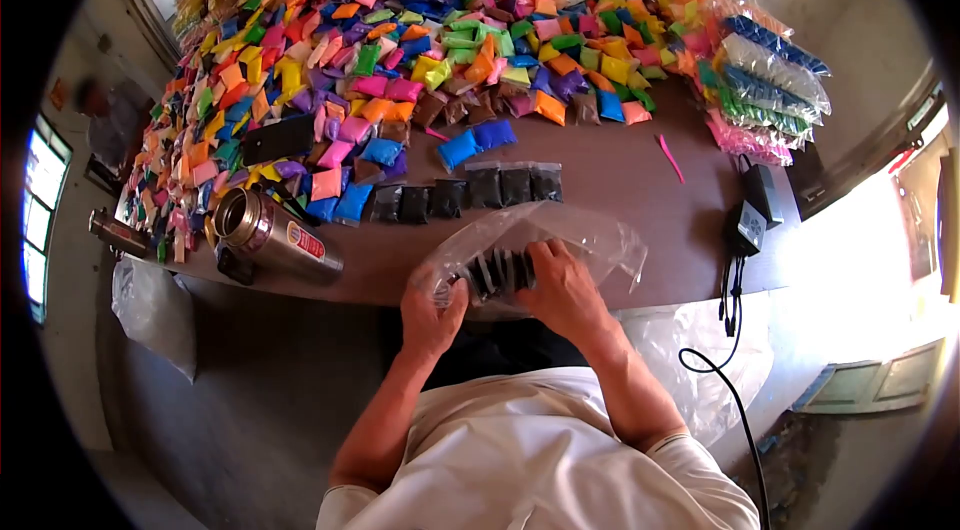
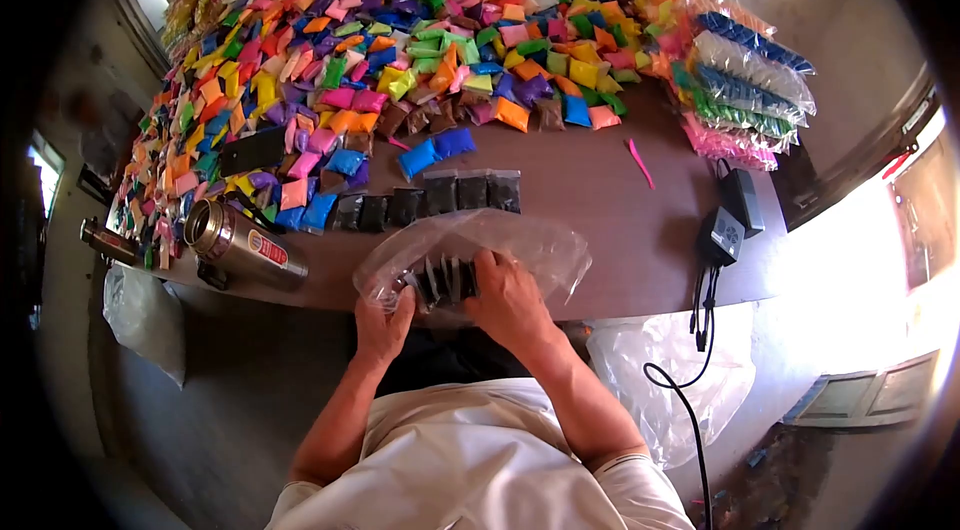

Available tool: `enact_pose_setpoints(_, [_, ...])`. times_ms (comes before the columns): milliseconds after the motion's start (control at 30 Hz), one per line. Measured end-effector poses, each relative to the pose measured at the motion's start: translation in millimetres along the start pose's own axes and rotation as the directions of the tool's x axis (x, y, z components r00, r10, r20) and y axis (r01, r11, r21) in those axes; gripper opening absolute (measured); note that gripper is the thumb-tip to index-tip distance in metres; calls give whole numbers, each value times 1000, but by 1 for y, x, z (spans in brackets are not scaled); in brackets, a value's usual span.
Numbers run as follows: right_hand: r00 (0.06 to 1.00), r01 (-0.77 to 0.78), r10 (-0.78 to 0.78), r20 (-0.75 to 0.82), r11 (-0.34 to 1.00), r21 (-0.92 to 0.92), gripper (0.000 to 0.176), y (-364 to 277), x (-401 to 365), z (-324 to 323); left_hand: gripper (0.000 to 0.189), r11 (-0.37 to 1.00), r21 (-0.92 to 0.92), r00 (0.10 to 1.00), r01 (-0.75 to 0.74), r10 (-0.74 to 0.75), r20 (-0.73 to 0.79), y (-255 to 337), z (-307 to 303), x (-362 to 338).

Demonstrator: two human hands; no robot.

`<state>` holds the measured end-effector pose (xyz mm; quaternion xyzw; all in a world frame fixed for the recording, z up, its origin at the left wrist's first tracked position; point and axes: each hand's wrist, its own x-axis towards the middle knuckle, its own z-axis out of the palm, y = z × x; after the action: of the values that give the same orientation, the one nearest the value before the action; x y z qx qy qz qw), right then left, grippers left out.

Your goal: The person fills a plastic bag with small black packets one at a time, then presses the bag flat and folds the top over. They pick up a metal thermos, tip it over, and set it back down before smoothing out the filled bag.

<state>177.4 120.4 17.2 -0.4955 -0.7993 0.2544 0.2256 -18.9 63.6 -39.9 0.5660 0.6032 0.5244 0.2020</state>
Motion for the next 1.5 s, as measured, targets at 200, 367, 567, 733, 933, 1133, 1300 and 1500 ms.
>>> enact_pose_setpoints(200, [999,44,-42,-21,997,71,49,-16,-6,23,36,995,-62,988,81,-72,133,-3,-33,9])
enact_pose_setpoints(367, [995,100,-98,-35,993,56,56,-30,-12,14,39,987,-129,989,93,-77,124,-3,-36,2])
enact_pose_setpoints(567, [986,166,-167,-10,984,-61,49,-23,-12,0,37,972,-195,988,132,-114,101,-14,-31,-5])
enact_pose_setpoints(733, [975,207,-213,-60,974,-97,48,-16,-14,-3,36,964,-243,993,103,-86,79,-5,-28,-4])
enact_pose_setpoints(933, [995,86,-85,44,996,-28,52,-26,-14,-9,35,959,-264,994,99,-84,68,-13,-28,-6])
enact_pose_setpoints(1133, [990,100,-91,110,992,-83,53,-19,-13,-3,35,951,-289,994,106,-92,65,-18,-25,-7])
enact_pose_setpoints(1300, [996,76,-74,49,996,-42,35,-8,-3,11,37,976,-213,998,50,-40,47,-18,-25,-7])
enact_pose_setpoints(1500, [994,3,11,105,992,-126,43,-16,0,9,27,995,-34,996,91,-91,20,-9,-25,-6])
